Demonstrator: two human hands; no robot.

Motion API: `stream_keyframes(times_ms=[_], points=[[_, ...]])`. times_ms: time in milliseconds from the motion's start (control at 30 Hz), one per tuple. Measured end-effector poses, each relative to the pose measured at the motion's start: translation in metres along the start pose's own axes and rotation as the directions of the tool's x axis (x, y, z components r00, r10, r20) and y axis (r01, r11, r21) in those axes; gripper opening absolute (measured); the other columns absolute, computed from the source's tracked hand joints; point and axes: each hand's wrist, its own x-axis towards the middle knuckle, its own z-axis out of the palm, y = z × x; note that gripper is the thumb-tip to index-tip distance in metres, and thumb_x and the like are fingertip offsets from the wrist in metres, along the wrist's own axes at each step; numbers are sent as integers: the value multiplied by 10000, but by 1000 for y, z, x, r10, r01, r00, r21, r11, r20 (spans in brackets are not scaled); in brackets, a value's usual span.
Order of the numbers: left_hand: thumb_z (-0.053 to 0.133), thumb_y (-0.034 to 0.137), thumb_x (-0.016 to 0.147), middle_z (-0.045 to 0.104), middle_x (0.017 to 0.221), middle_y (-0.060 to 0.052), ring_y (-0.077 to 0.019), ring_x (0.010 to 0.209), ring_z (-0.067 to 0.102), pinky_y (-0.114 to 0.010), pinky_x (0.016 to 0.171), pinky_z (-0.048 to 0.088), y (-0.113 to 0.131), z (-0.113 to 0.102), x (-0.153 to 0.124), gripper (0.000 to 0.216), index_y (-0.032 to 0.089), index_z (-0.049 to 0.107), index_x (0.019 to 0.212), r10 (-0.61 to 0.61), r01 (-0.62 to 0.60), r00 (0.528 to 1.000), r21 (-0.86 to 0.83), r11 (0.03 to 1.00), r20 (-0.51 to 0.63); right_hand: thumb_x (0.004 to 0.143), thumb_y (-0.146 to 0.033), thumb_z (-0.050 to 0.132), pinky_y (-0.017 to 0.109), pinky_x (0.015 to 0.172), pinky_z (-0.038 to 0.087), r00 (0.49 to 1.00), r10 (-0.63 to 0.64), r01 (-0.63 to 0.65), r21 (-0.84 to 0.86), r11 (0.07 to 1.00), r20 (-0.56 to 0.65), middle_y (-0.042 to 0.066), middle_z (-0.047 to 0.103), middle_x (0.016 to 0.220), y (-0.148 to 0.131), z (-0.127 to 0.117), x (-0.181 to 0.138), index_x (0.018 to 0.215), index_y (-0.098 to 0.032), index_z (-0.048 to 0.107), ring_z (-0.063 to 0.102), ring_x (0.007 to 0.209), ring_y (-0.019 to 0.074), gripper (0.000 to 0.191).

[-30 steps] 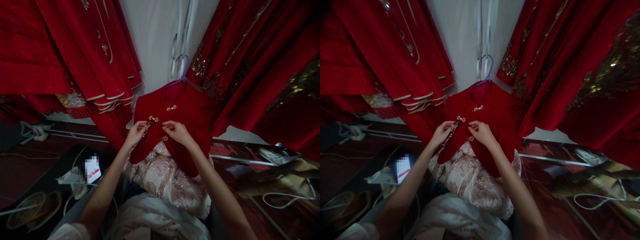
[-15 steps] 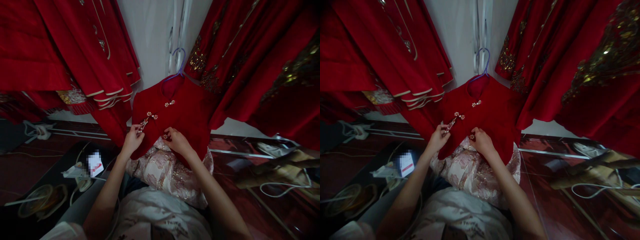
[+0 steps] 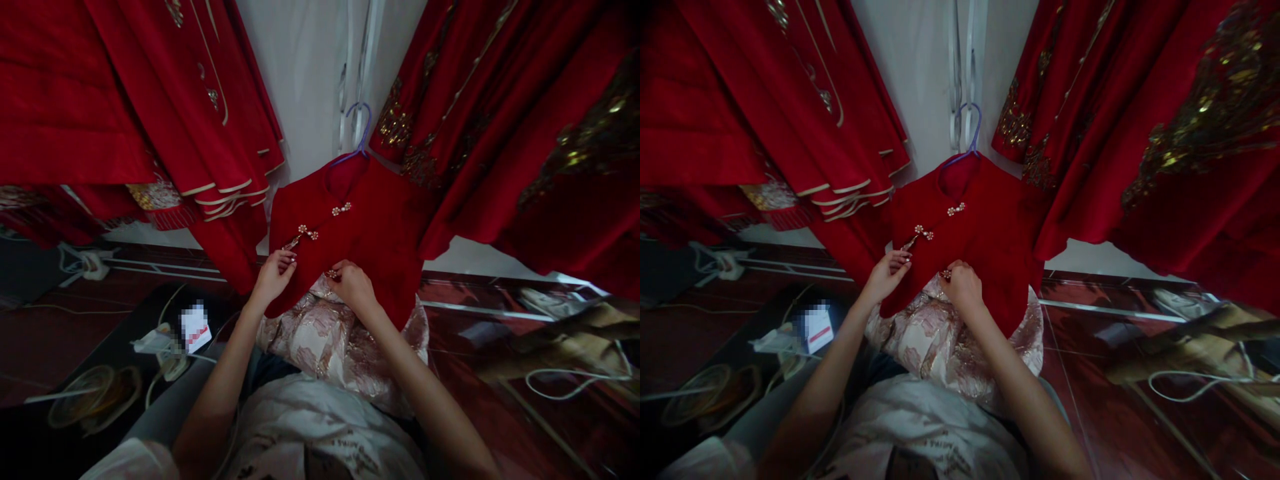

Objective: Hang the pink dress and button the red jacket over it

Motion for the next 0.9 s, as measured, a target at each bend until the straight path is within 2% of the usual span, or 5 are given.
stream_keyframes(times_ms=[167,500,600,767,900], points=[[631,264,773,600,765,-2,-120,680,593,-247,651,495,-3,10,4,188,192,563,933,24,-24,999,4,1000,-27,784,-200,598,288,743,456,999,-14,13,-24,1000,-36,156,676,932,-3,3,0,949,-88,635,652,863,230,203],[663,282,732,666,779,-12,-123,701,632,-255,690,517,2,5,7,168,182,611,856,-25,21,999,-100,995,-38,645,-165,630,254,679,462,975,-182,207,231,951,-126,41,643,779,11,10,17,846,-157,587,593,696,148,206],[687,278,700,684,787,-29,-127,707,641,-268,717,523,8,0,9,186,164,634,836,-54,43,997,-177,983,-55,631,-211,665,250,667,488,987,-160,152,485,861,-25,12,658,731,14,-4,22,825,-166,610,604,661,129,206],[696,263,677,696,785,-39,-125,696,641,-269,719,528,17,-4,10,175,152,658,808,-73,62,997,-267,962,-32,656,-266,650,253,651,519,966,-245,77,812,578,84,29,682,780,1,-41,28,855,-162,628,625,666,118,225],[682,222,674,697,780,-35,-122,685,640,-264,709,531,17,4,8,151,149,657,804,-85,72,996,-274,959,-38,643,-241,676,257,697,527,964,-267,175,804,568,-22,27,684,788,-23,-32,41,855,-163,633,631,684,115,230]])
